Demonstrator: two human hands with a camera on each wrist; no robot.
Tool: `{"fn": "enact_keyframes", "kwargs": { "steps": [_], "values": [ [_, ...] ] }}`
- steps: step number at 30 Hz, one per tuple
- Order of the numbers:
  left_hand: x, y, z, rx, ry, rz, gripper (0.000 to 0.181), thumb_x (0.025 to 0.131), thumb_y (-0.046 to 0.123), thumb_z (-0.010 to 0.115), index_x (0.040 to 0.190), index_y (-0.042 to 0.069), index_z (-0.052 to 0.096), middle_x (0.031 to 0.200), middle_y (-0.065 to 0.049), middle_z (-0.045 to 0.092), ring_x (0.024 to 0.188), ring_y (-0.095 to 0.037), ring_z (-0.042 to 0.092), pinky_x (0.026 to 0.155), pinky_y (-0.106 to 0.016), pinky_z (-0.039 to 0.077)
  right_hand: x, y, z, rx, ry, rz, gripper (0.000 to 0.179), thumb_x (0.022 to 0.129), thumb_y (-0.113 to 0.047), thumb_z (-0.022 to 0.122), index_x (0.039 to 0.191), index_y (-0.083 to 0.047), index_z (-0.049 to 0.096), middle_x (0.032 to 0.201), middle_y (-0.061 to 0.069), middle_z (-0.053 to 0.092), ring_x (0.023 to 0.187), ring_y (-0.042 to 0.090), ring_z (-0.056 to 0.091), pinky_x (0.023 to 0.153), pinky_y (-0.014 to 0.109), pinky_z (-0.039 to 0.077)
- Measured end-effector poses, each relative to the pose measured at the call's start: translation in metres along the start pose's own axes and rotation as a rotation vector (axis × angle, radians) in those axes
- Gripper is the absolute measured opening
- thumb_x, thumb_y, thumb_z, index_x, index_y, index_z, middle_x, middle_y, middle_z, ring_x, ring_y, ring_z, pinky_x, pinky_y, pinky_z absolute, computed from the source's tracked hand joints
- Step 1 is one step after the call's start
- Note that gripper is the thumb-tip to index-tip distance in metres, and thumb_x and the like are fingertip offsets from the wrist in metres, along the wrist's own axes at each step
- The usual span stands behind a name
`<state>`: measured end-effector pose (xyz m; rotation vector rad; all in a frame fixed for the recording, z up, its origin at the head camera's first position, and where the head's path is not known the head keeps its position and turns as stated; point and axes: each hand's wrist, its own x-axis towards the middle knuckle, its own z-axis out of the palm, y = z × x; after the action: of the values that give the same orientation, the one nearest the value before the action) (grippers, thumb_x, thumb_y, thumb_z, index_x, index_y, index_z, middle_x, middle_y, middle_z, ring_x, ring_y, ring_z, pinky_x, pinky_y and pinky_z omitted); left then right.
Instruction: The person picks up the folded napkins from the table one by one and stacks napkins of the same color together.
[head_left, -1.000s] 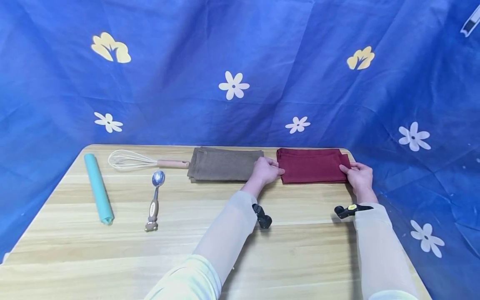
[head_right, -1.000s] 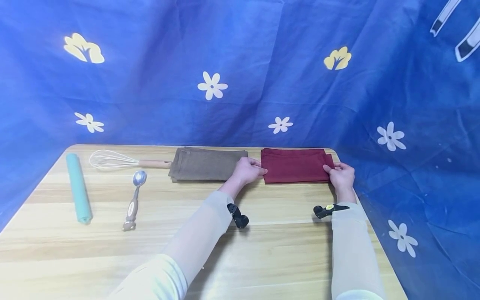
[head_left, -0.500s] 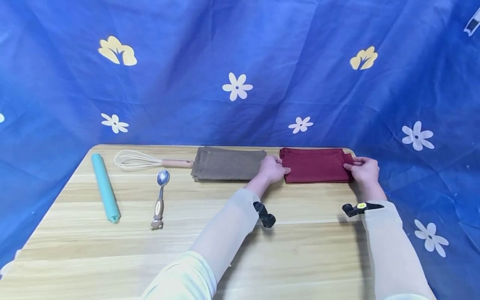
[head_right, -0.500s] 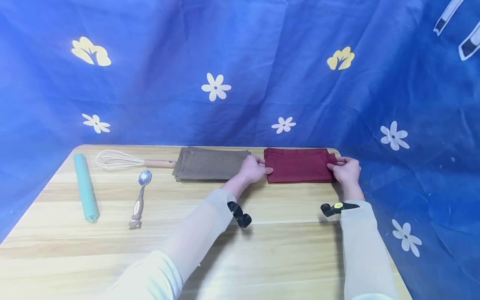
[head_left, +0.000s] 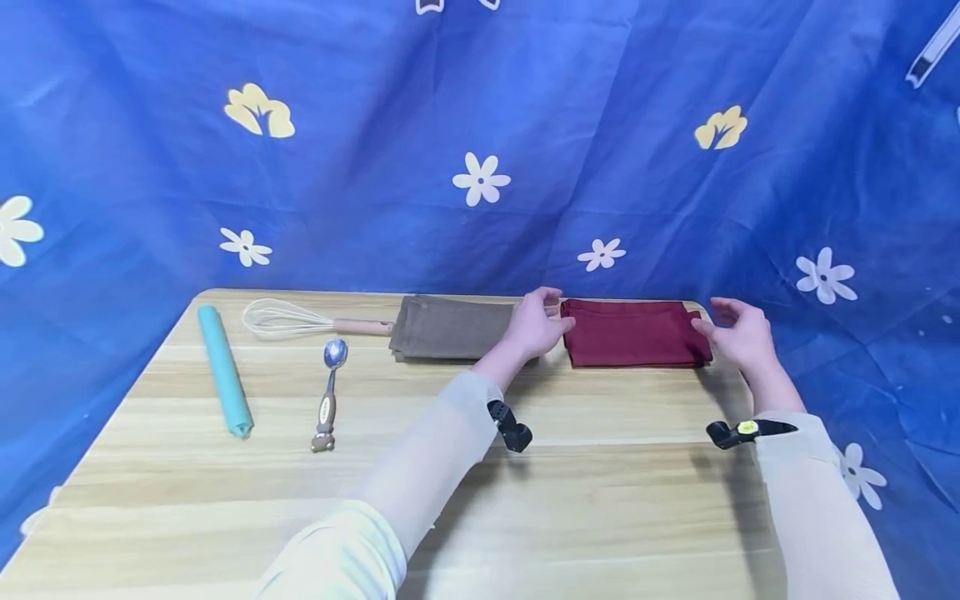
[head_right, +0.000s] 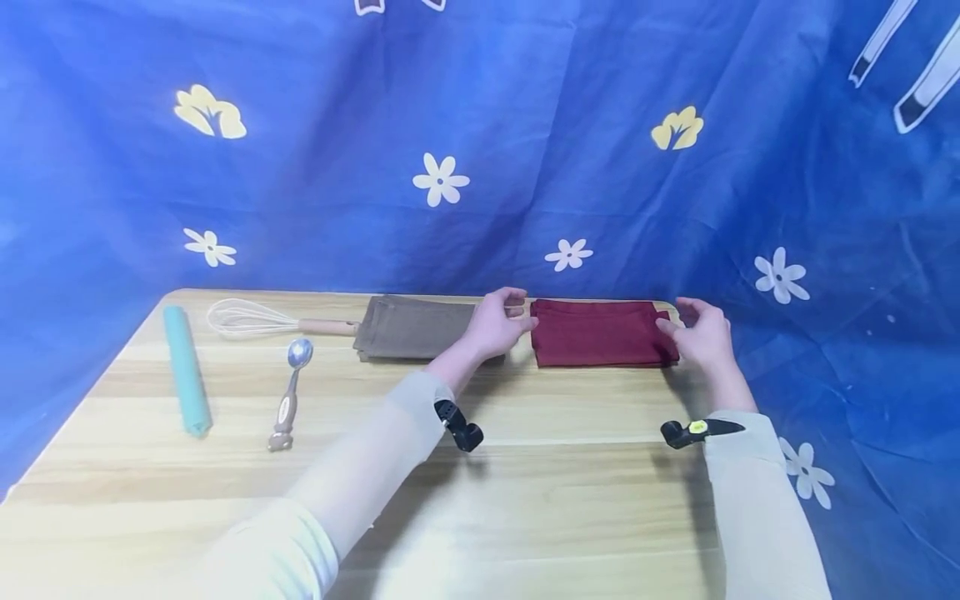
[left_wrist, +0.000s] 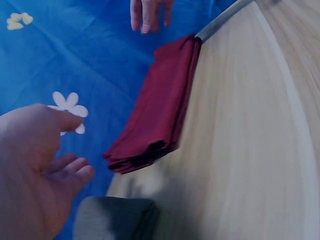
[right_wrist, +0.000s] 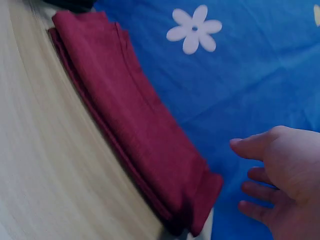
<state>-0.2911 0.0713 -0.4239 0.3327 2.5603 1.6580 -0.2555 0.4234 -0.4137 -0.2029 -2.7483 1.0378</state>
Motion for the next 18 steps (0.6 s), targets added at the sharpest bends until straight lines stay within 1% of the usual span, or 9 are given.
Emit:
{"fn": "enact_keyframes", "kwargs": {
  "steps": [2, 5, 8, 10, 13, 15, 18],
  "values": [
    [-0.002, 0.004, -0.009, 0.021, 0.011, 0.049, 0.056, 0.098, 0.02, 0.079, 0.147, 0.005, 0.058, 0.145, -0.012, 0.062, 0.129, -0.025, 0.064, 0.105, -0.034, 0.052, -0.002, -0.009, -0.003, 0.001, 0.01, -0.027, 0.065, 0.101, -0.029, 0.075, 0.149, 0.008, 0.051, 0.146, 0.032, 0.057, 0.132, 0.048, 0.057, 0.105, 0.061, 0.048],
    [-0.006, 0.01, -0.021, 0.089, 0.031, 0.114, 0.058, 0.099, 0.027, 0.077, 0.15, 0.009, 0.057, 0.146, -0.01, 0.062, 0.129, -0.024, 0.063, 0.105, -0.035, 0.052, -0.006, -0.022, -0.007, 0.016, 0.015, -0.053, 0.073, 0.101, -0.034, 0.074, 0.155, 0.005, 0.045, 0.149, 0.03, 0.055, 0.132, 0.047, 0.057, 0.104, 0.061, 0.048],
    [-0.01, 0.016, -0.032, 0.159, 0.044, 0.172, 0.059, 0.1, 0.03, 0.076, 0.152, 0.011, 0.055, 0.147, -0.009, 0.061, 0.132, -0.023, 0.059, 0.109, -0.034, 0.048, -0.012, -0.036, -0.009, 0.052, 0.011, -0.07, 0.079, 0.101, -0.037, 0.073, 0.16, 0.003, 0.037, 0.153, 0.028, 0.051, 0.135, 0.046, 0.055, 0.106, 0.062, 0.047],
    [-0.014, 0.021, -0.04, 0.192, 0.051, 0.207, 0.061, 0.1, 0.032, 0.075, 0.154, 0.012, 0.054, 0.15, -0.008, 0.059, 0.137, -0.023, 0.056, 0.113, -0.035, 0.045, -0.017, -0.046, -0.011, 0.072, 0.005, -0.088, 0.081, 0.101, -0.038, 0.073, 0.162, 0.001, 0.035, 0.156, 0.027, 0.049, 0.137, 0.046, 0.053, 0.106, 0.063, 0.046],
    [-0.019, 0.028, -0.053, 0.24, 0.069, 0.252, 0.064, 0.1, 0.035, 0.074, 0.156, 0.014, 0.052, 0.156, -0.006, 0.054, 0.145, -0.021, 0.047, 0.119, -0.035, 0.036, -0.023, -0.06, -0.012, 0.079, 0.006, -0.132, 0.081, 0.101, -0.041, 0.072, 0.162, -0.001, 0.037, 0.157, 0.026, 0.048, 0.137, 0.048, 0.052, 0.105, 0.065, 0.046],
    [-0.024, 0.032, -0.063, 0.254, 0.074, 0.276, 0.066, 0.1, 0.038, 0.075, 0.157, 0.014, 0.051, 0.159, -0.004, 0.051, 0.149, -0.022, 0.043, 0.121, -0.037, 0.034, -0.027, -0.07, -0.012, 0.078, 0.015, -0.171, 0.079, 0.101, -0.043, 0.072, 0.16, -0.002, 0.04, 0.156, 0.025, 0.049, 0.136, 0.049, 0.053, 0.104, 0.066, 0.047],
    [-0.032, 0.036, -0.076, 0.266, 0.067, 0.301, 0.07, 0.099, 0.041, 0.074, 0.159, 0.016, 0.049, 0.163, -0.003, 0.046, 0.152, -0.021, 0.038, 0.122, -0.038, 0.031, -0.032, -0.083, -0.011, 0.074, 0.03, -0.216, 0.077, 0.1, -0.044, 0.073, 0.159, -0.004, 0.044, 0.156, 0.023, 0.05, 0.135, 0.048, 0.054, 0.103, 0.066, 0.047]
  ]
}}
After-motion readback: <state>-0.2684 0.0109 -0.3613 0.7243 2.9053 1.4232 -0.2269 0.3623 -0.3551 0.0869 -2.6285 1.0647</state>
